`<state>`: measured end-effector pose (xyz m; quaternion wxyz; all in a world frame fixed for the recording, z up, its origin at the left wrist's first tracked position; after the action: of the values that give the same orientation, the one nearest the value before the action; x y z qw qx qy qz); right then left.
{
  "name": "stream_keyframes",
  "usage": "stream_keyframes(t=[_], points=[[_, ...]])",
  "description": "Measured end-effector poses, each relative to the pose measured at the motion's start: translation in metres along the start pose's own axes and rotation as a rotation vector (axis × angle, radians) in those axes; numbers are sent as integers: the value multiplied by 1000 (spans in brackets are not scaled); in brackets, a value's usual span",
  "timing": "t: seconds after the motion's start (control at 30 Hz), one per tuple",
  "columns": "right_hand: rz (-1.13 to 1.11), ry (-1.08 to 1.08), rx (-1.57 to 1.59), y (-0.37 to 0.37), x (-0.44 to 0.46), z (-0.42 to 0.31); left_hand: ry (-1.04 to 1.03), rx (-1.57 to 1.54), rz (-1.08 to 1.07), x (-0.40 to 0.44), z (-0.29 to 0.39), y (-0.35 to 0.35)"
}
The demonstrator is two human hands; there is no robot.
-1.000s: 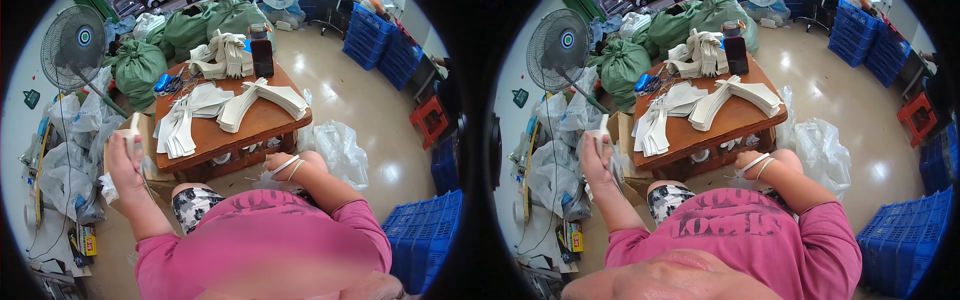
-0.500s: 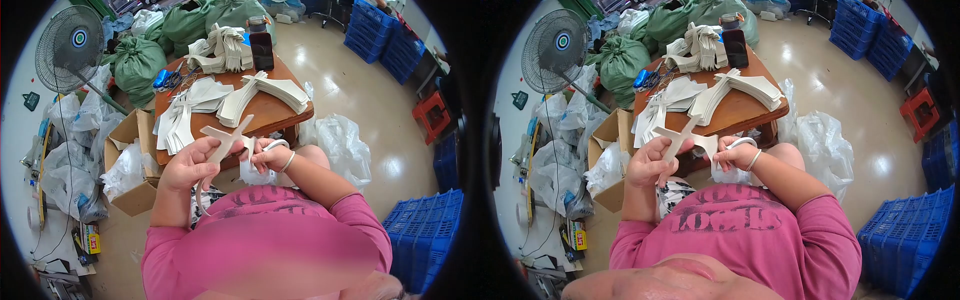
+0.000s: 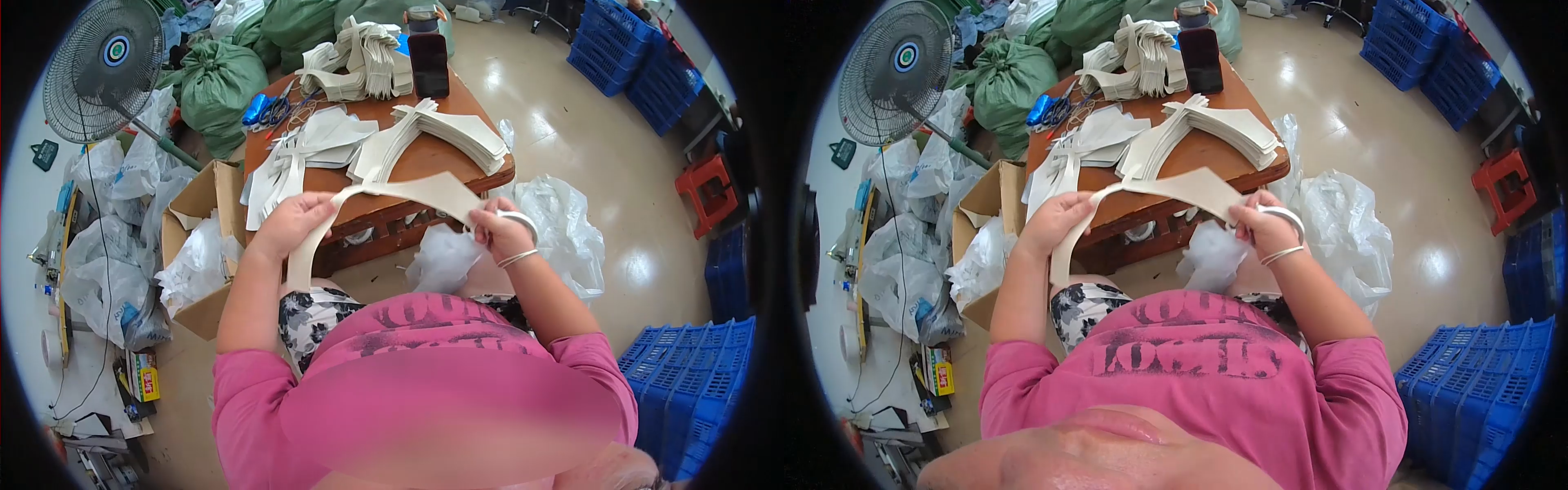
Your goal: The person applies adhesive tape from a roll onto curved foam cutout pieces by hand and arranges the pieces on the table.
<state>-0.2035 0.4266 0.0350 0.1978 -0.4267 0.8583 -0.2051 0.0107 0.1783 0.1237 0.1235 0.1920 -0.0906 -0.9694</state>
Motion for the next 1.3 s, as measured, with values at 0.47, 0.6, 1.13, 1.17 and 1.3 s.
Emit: stream_keyframes(t=[0.47, 0.6, 1.13, 1.17, 1.3], points=[[422, 104, -465, 24, 72, -98, -205, 204, 221, 178, 50, 24], [486, 82, -478, 40, 86, -89, -146, 443, 253, 214, 33, 24], [190, 166, -1061, -1, 53, -68, -297, 664, 855, 155, 25, 105], [61, 263, -1166, -15, 49, -57, -288, 482, 921, 149, -1, 142], [-498, 396, -1336, -81, 9, -31, 127, 495, 1008, 115, -94, 236]])
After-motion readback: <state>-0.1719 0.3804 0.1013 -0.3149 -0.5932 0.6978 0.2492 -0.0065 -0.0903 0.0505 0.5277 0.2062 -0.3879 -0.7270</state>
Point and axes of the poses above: each hand's wrist, its own x-axis towards the middle knuckle, its own y-axis out of the back of the hand, z = x × y, the point moved 7 cm from there along x, towards the middle knuckle, and after that the axes turned 10 degrees about -z, right-handed, at the moved point
